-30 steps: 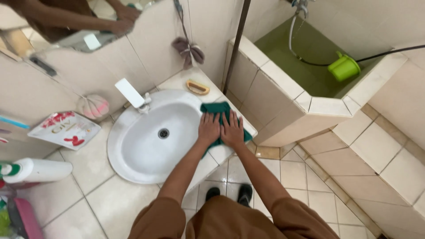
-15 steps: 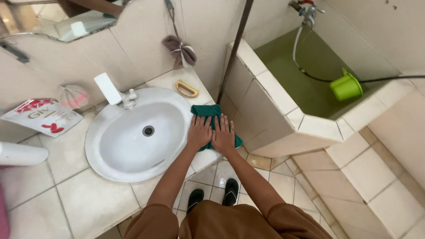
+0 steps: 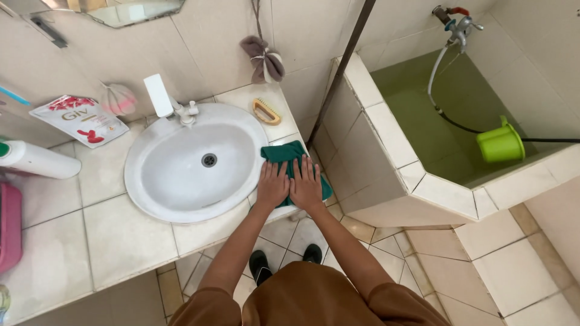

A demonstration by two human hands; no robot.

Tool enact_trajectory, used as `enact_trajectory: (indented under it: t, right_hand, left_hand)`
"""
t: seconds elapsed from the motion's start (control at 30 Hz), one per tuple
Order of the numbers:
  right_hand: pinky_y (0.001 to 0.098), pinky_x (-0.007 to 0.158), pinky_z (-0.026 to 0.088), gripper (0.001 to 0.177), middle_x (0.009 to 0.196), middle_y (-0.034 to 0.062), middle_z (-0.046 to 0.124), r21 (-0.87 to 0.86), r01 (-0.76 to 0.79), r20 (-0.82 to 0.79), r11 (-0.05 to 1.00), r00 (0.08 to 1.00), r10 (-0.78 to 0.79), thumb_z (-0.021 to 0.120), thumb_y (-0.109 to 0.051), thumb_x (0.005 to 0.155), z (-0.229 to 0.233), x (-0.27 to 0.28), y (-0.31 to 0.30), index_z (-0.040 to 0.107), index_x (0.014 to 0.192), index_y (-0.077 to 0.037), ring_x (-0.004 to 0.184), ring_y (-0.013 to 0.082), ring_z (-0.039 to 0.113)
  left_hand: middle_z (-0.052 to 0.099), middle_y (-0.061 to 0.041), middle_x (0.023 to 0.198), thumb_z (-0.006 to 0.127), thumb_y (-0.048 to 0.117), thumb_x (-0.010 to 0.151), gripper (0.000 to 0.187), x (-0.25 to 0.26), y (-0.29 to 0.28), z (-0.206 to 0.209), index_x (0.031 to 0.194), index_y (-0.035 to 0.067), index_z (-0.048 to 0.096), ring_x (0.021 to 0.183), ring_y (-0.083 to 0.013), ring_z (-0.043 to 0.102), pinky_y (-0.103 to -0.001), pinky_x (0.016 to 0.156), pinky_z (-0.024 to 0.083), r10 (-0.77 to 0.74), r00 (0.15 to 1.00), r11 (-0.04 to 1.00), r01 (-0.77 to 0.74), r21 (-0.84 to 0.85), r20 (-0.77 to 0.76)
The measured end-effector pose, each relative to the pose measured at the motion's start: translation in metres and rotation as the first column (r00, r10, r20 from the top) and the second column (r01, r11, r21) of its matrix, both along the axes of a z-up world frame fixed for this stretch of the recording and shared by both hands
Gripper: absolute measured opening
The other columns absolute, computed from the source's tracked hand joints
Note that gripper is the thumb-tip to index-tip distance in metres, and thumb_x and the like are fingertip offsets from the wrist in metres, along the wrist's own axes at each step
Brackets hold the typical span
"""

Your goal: The person wipes the bathroom countertop and sink area with a green cloth, moving around various toiletries. The person also wipes the tiled edge of the shower base. The cloth is used continuously throughout the clip.

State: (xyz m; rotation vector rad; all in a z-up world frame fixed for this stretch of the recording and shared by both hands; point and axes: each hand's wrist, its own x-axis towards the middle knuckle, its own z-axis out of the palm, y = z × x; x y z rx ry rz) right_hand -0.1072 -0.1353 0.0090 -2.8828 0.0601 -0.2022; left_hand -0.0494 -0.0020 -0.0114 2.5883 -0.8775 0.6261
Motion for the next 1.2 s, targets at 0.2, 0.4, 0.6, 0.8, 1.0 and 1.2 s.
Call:
enact_trajectory:
  t: [0.2, 0.4, 0.6, 0.8, 1.0, 1.2]
  right_hand:
    - [0.058, 0.124, -0.002, 0.066, 0.171, 0.0175, 0.003, 0.018, -0.038, -0.101, 0.999, 0.994, 0.039, 0.032, -0.036, 0.104, 0.006, 0.049, -0.014, 0.015, 0.164, -0.016, 0.158, 0.0346, 0.002]
    - [0.0561, 0.125, -0.006, 0.065, 0.172, 0.0153, 0.002, 0.024, 0.018, -0.177, 1.0, 0.984, -0.013, 0.027, -0.039, 0.105, 0.008, 0.057, -0.013, 0.012, 0.165, -0.02, 0.158, 0.0321, 0.001]
    - [0.0552, 0.124, -0.003, 0.063, 0.171, 0.0175, 0.005, -0.004, -0.037, -0.097, 0.999, 0.995, 0.037, 0.028, -0.037, 0.105, 0.014, 0.025, -0.007, 0.017, 0.164, -0.016, 0.157, 0.0329, 0.004]
    - [0.0576, 0.125, 0.0, 0.065, 0.171, 0.0166, 0.005, -0.014, -0.057, -0.104, 0.998, 0.993, 0.055, 0.028, -0.038, 0.104, -0.013, 0.091, -0.02, 0.014, 0.164, -0.018, 0.158, 0.0335, 0.005]
    - [0.0561, 0.124, 0.0, 0.063, 0.171, 0.0161, 0.004, -0.005, -0.019, -0.093, 1.0, 0.995, 0.019, 0.026, -0.038, 0.106, -0.001, 0.055, -0.011, 0.013, 0.165, -0.018, 0.158, 0.0329, 0.003]
    - [0.0584, 0.123, -0.002, 0.065, 0.171, 0.0187, 0.004, -0.022, -0.137, -0.08, 0.99, 0.988, 0.135, 0.029, -0.038, 0.104, -0.002, 0.052, -0.015, 0.017, 0.163, -0.016, 0.158, 0.0349, 0.001]
  left_hand:
    - [0.059, -0.022, 0.138, 0.043, 0.034, 0.098, 0.054, 0.049, -0.015, -0.028, 0.147, 0.014, 0.05, 0.138, -0.0402, 0.046, -0.052, 0.122, 0.022, 0.092, 0.995, 0.988, -0.086, 0.126, -0.045]
    - [0.059, -0.025, 0.136, 0.044, 0.033, 0.098, 0.053, 0.056, -0.023, -0.028, 0.146, 0.012, 0.051, 0.137, -0.0426, 0.047, -0.053, 0.121, 0.025, 0.135, 0.99, 0.986, -0.13, 0.108, -0.045]
    - [0.063, -0.023, 0.127, 0.046, 0.031, 0.096, 0.051, 0.023, -0.008, -0.012, 0.142, 0.013, 0.056, 0.13, -0.041, 0.053, -0.053, 0.119, 0.029, 0.074, 0.995, 0.995, -0.078, 0.063, 0.061]
    - [0.059, -0.02, 0.139, 0.042, 0.035, 0.098, 0.053, 0.073, -0.024, 0.0, 0.147, 0.018, 0.052, 0.141, -0.0376, 0.045, -0.055, 0.122, 0.018, 0.217, 0.962, 0.958, -0.176, 0.228, -0.168]
    - [0.06, -0.018, 0.135, 0.04, 0.038, 0.1, 0.049, 0.05, -0.018, -0.009, 0.141, 0.017, 0.056, 0.142, -0.0389, 0.042, -0.059, 0.121, 0.018, 0.202, 0.979, 0.964, -0.191, 0.186, -0.04]
    - [0.064, -0.016, 0.127, 0.047, 0.035, 0.095, 0.05, 0.029, -0.007, -0.002, 0.141, 0.02, 0.058, 0.131, -0.0351, 0.053, -0.061, 0.12, 0.024, 0.146, 0.984, 0.983, -0.155, 0.101, 0.099]
